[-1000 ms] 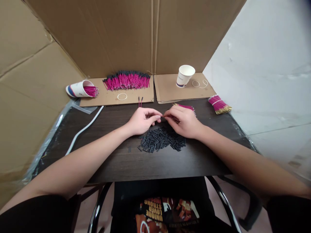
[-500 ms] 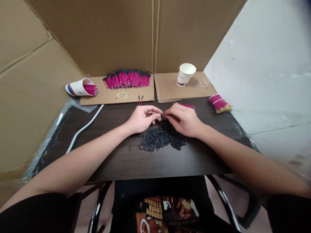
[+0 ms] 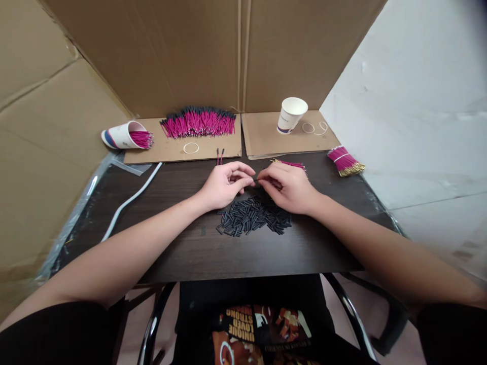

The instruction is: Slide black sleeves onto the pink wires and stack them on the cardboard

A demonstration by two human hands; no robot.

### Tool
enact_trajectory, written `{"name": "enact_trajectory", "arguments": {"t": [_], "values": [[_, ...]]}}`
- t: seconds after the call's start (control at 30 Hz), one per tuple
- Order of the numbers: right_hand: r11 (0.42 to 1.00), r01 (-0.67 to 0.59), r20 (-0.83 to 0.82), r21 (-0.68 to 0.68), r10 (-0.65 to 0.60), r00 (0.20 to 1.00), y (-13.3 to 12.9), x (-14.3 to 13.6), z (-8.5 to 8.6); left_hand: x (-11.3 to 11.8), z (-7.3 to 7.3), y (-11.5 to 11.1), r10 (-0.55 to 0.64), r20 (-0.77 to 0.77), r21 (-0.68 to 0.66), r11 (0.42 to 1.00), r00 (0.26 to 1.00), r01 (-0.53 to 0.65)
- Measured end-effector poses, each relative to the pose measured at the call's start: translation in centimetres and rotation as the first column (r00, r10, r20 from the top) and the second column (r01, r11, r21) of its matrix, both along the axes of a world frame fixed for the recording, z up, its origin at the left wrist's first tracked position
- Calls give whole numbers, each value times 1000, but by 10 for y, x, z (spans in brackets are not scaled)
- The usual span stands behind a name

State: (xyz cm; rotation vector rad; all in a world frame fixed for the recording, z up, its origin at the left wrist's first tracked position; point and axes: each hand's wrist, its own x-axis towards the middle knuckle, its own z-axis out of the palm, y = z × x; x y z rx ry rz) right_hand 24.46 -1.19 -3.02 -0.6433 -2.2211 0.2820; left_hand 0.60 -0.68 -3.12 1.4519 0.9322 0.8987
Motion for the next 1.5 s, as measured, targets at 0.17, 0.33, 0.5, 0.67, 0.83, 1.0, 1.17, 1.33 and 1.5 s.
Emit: {"name": "enact_trajectory", "arguments": {"t": [0.17,0.33,0.5,0.67,0.83,1.0,1.17,1.33,1.5], "values": [[1000,11,-8,1,-11,1000,0,0,0,-2,2,0,-17,-18,2,1000,1000,17],[1000,8,-9,4,-8,1000,0,0,0,-2,3,1,-26,-29,-2,1000,999,26],[1000,9,-7,-7,-9,1000,0,0,0,-3,2,2,-33,-25,-5,999,999,33],[999,51,-39,-19,-52,998,-3,-2,4,-6,1,5,-14,11,-34,999,1000,15],[984,152,-122,-91,-163,979,-6,-2,8,-6,-1,6,28,10,-64,998,1000,-27],[896,42,-232,-443,-159,960,-7,-5,3,-5,3,1,23,-49,20,1000,999,-22],[688,-174,-355,-704,-129,926,-7,-10,3,-7,7,-4,-21,-68,81,996,997,27],[629,-221,-398,-746,-153,905,-6,-12,8,-9,7,-6,2,-124,117,993,992,12],[627,-235,-415,-743,-155,896,-4,-12,5,-8,8,-9,18,-171,151,989,985,8]]}}
